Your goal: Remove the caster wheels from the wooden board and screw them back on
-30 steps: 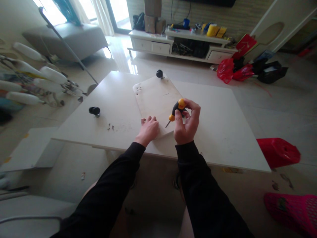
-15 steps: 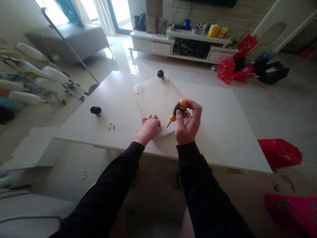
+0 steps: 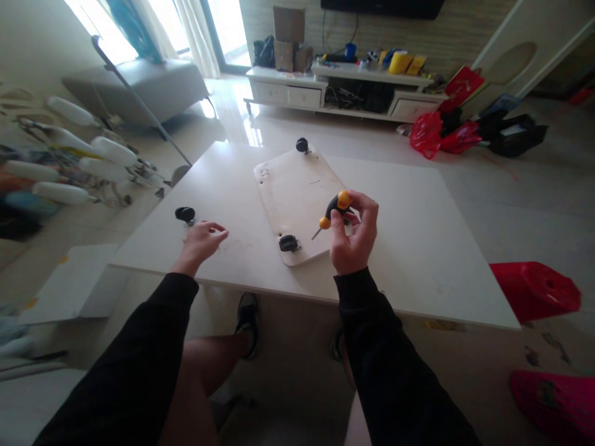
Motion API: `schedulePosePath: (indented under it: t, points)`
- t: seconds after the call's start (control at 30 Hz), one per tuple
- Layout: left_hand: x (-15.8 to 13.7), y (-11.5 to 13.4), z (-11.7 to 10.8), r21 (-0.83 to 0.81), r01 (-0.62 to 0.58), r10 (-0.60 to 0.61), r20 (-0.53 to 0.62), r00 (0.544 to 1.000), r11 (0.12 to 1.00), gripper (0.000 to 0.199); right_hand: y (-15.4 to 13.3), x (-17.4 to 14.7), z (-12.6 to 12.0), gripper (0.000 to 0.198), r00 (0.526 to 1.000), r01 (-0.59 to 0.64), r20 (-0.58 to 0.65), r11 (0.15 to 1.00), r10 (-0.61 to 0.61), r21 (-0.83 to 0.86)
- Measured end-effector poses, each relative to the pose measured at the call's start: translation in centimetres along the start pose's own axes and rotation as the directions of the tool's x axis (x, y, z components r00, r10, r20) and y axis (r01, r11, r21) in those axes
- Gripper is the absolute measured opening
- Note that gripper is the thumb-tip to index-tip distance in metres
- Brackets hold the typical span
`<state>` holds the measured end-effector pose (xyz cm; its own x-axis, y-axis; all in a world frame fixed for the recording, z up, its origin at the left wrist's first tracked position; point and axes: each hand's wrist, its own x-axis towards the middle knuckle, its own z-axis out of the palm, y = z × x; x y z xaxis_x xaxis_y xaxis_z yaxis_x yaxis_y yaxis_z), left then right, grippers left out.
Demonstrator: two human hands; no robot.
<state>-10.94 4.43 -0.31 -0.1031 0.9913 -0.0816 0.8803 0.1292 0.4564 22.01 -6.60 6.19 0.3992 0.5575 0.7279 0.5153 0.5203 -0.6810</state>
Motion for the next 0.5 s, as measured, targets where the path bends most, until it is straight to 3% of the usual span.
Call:
schedulePosePath:
  t: [0.1, 0.2, 0.33, 0.5]
  points:
    - [0.3, -3.8, 0.0, -0.004, 0.12, -0.12, 0.017, 0.993, 0.993, 0.028, 0.0, -0.1, 0.3, 0.033, 1.0, -0.003, 0.015, 1.0, 0.003, 0.014]
    - [0.2, -5.8, 0.5, -0.039, 0.203, -0.202, 0.032, 0.979, 0.978, 0.03, 0.1, -0.2, 0.6, 0.033, 1.0, 0.023, 0.012, 1.0, -0.023, -0.009]
    - [0.1, -6.3, 0.7, -0.064, 0.202, -0.201, 0.032, 0.979, 0.977, 0.027, 0.3, -0.3, 1.1, 0.034, 0.998, 0.053, 0.018, 0.998, -0.053, -0.033]
    - [0.3, -4.7, -0.1, -0.09, 0.175, -0.176, -0.007, 0.984, 0.98, 0.028, 0.4, -0.2, 1.4, 0.037, 0.998, 0.055, 0.022, 0.998, -0.055, 0.002]
